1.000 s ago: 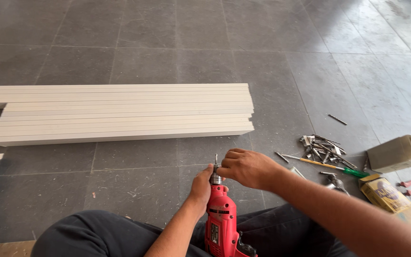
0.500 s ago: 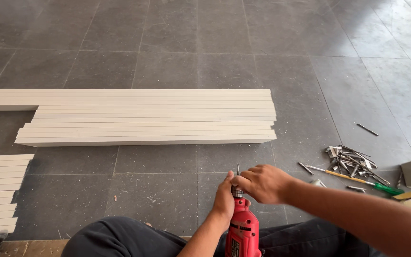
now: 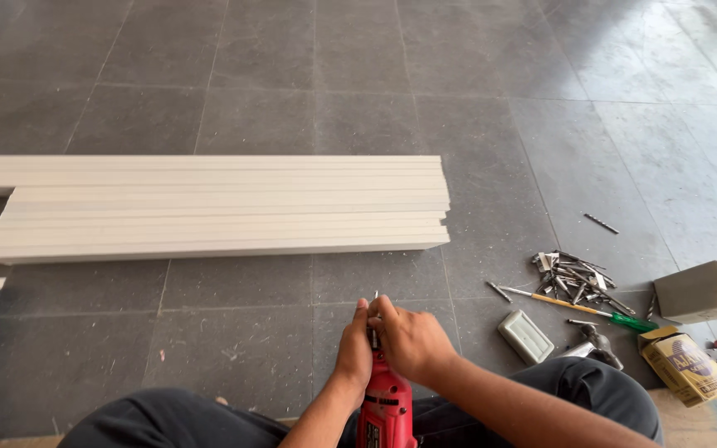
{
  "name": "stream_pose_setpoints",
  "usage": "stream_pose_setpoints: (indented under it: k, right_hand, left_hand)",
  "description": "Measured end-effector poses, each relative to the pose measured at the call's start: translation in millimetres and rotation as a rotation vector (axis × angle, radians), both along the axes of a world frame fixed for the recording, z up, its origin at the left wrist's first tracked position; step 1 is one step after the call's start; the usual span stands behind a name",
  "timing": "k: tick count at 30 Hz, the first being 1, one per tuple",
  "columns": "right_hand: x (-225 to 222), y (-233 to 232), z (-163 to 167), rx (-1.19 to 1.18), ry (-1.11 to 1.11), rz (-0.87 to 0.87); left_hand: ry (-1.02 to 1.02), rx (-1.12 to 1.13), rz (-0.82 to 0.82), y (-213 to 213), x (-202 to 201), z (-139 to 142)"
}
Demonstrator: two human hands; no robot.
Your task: The person sits on the floor and uses a red corded drill to make holes in a stack of white wooden planks. They first adjust the drill bit, then drill multiple holes along the length of the planks, and finally remove the drill bit.
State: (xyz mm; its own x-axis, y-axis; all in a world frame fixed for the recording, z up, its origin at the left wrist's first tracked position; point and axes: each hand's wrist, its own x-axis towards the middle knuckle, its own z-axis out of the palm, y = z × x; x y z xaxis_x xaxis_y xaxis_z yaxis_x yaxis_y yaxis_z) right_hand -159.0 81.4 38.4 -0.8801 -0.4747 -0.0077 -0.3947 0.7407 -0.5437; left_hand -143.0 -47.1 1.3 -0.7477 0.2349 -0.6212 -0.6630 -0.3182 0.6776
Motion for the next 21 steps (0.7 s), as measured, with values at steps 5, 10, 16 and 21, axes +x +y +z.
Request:
stream_pose_setpoints:
  k: [5, 10, 16, 21]
  right_hand:
    - [5, -28, -4, 0.034, -0.185, -0.306]
    - [8, -39, -18, -0.279, -0.336, -0.586]
    - [1, 11, -15, -0.85, -0.862, -0.877]
    - [5, 28, 0, -0.509, -0.574, -0.649]
  left_hand:
    - [-0.088, -0.007, 0.067, -5, 1, 1]
    - [0.037, 0.006, 0.096, -12, 3, -10]
    - [0.044, -0.192, 0.133, -1, -3, -19]
    - [0.079, -0.015, 0.125, -5, -5, -21]
